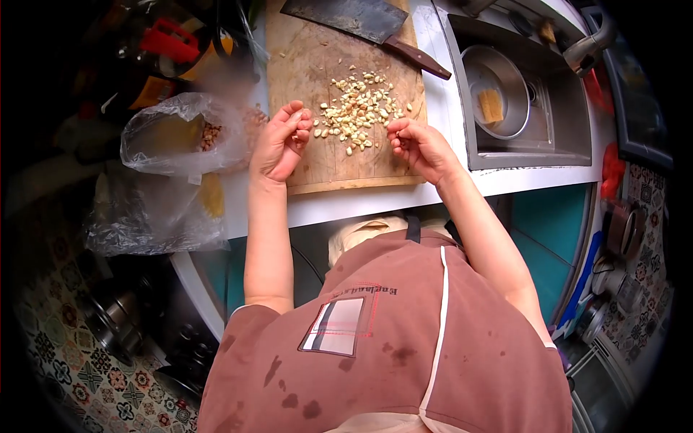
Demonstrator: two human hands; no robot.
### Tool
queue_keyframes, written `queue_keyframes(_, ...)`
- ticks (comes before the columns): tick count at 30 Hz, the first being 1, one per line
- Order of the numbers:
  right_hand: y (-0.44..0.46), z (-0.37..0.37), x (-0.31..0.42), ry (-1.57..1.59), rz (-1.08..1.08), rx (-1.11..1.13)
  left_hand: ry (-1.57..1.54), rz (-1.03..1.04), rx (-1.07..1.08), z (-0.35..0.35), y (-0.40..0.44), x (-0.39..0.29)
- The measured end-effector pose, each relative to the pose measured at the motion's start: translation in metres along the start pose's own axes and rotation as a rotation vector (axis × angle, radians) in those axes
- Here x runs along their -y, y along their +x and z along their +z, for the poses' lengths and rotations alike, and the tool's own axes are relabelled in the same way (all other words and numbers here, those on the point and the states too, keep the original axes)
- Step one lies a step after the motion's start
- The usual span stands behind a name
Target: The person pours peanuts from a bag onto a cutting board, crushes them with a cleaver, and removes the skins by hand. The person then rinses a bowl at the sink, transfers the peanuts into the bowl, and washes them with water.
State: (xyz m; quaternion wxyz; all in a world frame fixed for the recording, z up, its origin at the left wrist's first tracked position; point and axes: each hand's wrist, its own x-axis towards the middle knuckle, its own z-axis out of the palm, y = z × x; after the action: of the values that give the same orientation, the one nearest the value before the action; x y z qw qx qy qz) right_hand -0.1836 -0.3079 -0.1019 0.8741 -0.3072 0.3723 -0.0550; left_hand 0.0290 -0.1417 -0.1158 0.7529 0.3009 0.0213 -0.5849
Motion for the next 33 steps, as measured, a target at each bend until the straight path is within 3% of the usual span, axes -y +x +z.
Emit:
queue_keyframes(8, -0.010, 0.012, -0.003, 0.446, 0.083, -0.030, -0.178, -0.135, 0.141, 0.024, 0.002, 0.026)
queue_keyframes(10, -0.014, 0.009, -0.008, 0.492, 0.044, 0.066, -0.009, -0.184, 0.155, 0.050, -0.004, 0.045)
queue_keyframes(12, -0.020, 0.011, -0.013, 0.560, 0.013, -0.037, 0.106, -0.266, 0.139, 0.084, -0.009, 0.070)
queue_keyframes(14, -0.033, -0.017, -0.024, 0.522, -0.031, 0.073, 0.177, -0.243, 0.171, 0.105, -0.005, 0.111)
queue_keyframes(16, -0.058, -0.019, -0.014, 0.488, -0.041, -0.288, 0.489, -0.094, 0.191, 0.122, 0.002, 0.154)
queue_keyframes(17, -0.076, -0.025, -0.009, 0.563, -0.117, -0.242, 0.602, -0.092, 0.144, 0.132, 0.003, 0.177)
queue_keyframes(18, -0.081, -0.060, -0.023, 0.690, -0.207, -0.007, 0.578, -0.145, 0.145, 0.147, 0.001, 0.194)
queue_keyframes(22, -0.135, -0.124, -0.030, 0.880, -0.264, -0.529, 0.811, -0.159, 0.388, 0.183, -0.004, 0.280)
queue_keyframes(24, -0.157, -0.196, -0.070, 0.869, -0.395, -0.425, 0.768, -0.317, 0.455, 0.181, -0.001, 0.340)
queue_keyframes(26, -0.182, -0.246, -0.096, 0.984, -0.396, -0.596, 0.704, -0.551, 0.386, 0.186, -0.006, 0.398)
queue_keyframes(28, -0.219, -0.281, -0.114, 0.952, -0.389, -0.574, 0.671, -0.633, 0.361, 0.183, -0.014, 0.463)
queue_keyframes(30, -0.239, -0.354, -0.169, 1.105, -0.447, -0.224, 0.731, -0.641, 0.332, 0.180, -0.029, 0.521)
queue_keyframes(33, -0.277, -0.374, -0.173, 1.018, -0.441, -0.425, 0.889, -0.475, 0.348, 0.145, -0.037, 0.616)
